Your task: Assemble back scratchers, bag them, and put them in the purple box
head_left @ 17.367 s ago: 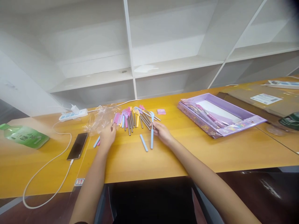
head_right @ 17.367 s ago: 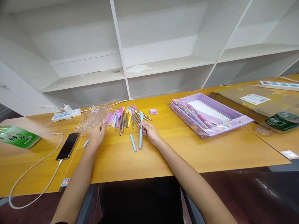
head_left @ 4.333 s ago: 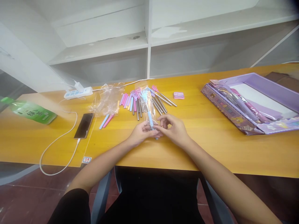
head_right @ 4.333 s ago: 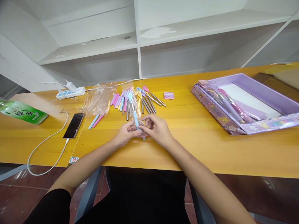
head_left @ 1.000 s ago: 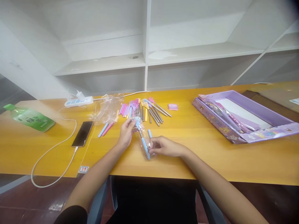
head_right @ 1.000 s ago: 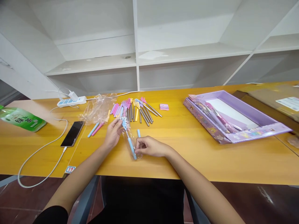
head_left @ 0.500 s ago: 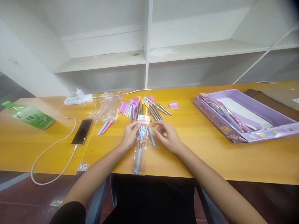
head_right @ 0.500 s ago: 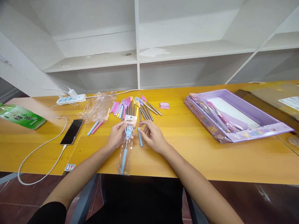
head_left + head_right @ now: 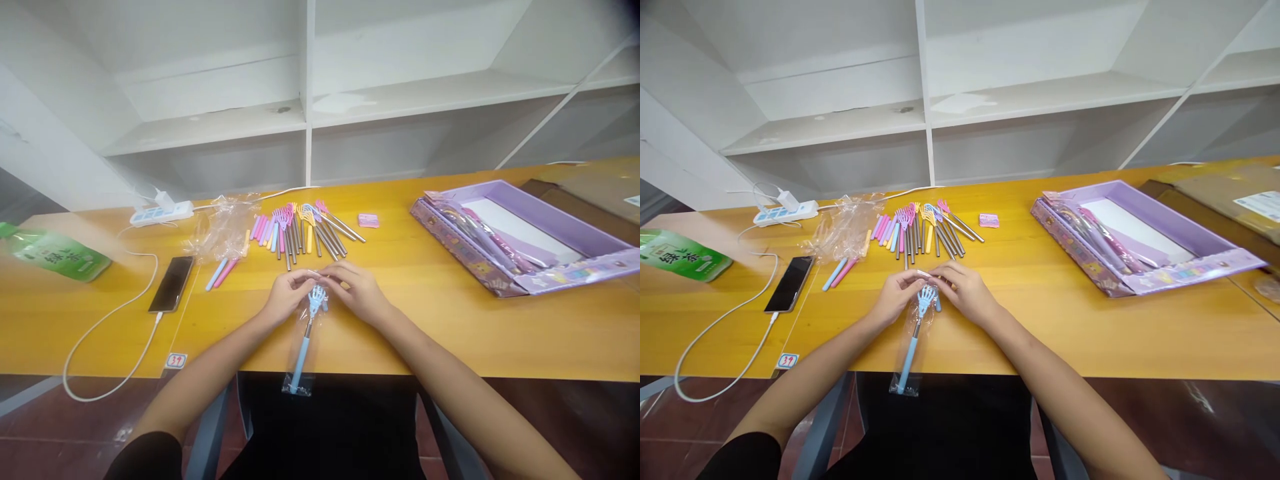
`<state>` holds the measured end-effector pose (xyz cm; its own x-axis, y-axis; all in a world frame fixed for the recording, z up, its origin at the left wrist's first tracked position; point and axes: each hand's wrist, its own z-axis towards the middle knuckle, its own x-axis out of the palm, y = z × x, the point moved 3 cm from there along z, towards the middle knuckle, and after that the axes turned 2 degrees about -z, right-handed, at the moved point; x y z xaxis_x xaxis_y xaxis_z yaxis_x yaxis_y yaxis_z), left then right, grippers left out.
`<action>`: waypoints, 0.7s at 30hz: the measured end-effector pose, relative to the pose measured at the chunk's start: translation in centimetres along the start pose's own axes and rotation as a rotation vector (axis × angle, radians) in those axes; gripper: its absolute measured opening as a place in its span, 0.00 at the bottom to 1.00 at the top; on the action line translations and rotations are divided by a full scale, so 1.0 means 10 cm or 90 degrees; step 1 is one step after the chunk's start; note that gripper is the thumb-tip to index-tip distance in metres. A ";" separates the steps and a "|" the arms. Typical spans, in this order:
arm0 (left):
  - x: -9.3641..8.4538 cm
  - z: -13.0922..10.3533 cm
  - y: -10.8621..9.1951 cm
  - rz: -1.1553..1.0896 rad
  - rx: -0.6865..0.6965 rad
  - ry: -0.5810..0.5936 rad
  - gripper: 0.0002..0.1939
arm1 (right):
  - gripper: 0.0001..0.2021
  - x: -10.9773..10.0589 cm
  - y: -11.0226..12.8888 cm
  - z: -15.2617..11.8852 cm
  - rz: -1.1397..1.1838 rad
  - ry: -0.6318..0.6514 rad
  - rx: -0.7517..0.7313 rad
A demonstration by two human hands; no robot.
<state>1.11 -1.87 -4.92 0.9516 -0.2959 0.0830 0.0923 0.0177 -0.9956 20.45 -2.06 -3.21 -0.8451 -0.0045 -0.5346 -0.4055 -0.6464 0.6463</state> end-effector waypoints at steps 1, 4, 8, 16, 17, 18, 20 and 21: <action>0.00 0.00 -0.01 0.010 0.001 0.009 0.16 | 0.11 0.00 0.00 0.00 0.005 0.004 0.000; 0.02 0.00 -0.01 0.032 -0.010 0.057 0.16 | 0.13 -0.01 -0.02 -0.01 0.012 0.024 -0.001; 0.01 -0.02 -0.01 0.094 0.001 0.066 0.17 | 0.12 0.00 -0.02 -0.02 0.006 0.056 0.000; -0.04 -0.03 0.01 0.264 0.023 0.061 0.25 | 0.09 0.03 -0.02 -0.06 -0.052 0.079 -0.044; -0.04 -0.02 0.01 0.272 0.021 0.065 0.26 | 0.09 0.03 -0.02 -0.06 -0.058 0.081 -0.042; -0.04 -0.01 0.01 0.279 0.020 0.069 0.26 | 0.09 0.04 -0.02 -0.07 -0.065 0.083 -0.039; -0.05 0.00 0.00 0.293 0.020 0.079 0.25 | 0.08 0.04 -0.02 -0.07 -0.080 0.084 -0.027; -0.06 0.01 -0.02 0.302 0.019 0.085 0.24 | 0.08 0.04 -0.03 -0.06 -0.088 0.082 -0.018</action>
<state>0.55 -1.64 -4.75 0.8449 -0.3686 -0.3875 -0.3317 0.2072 -0.9204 20.42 -2.35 -3.98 -0.7297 -0.0110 -0.6837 -0.5026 -0.6693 0.5472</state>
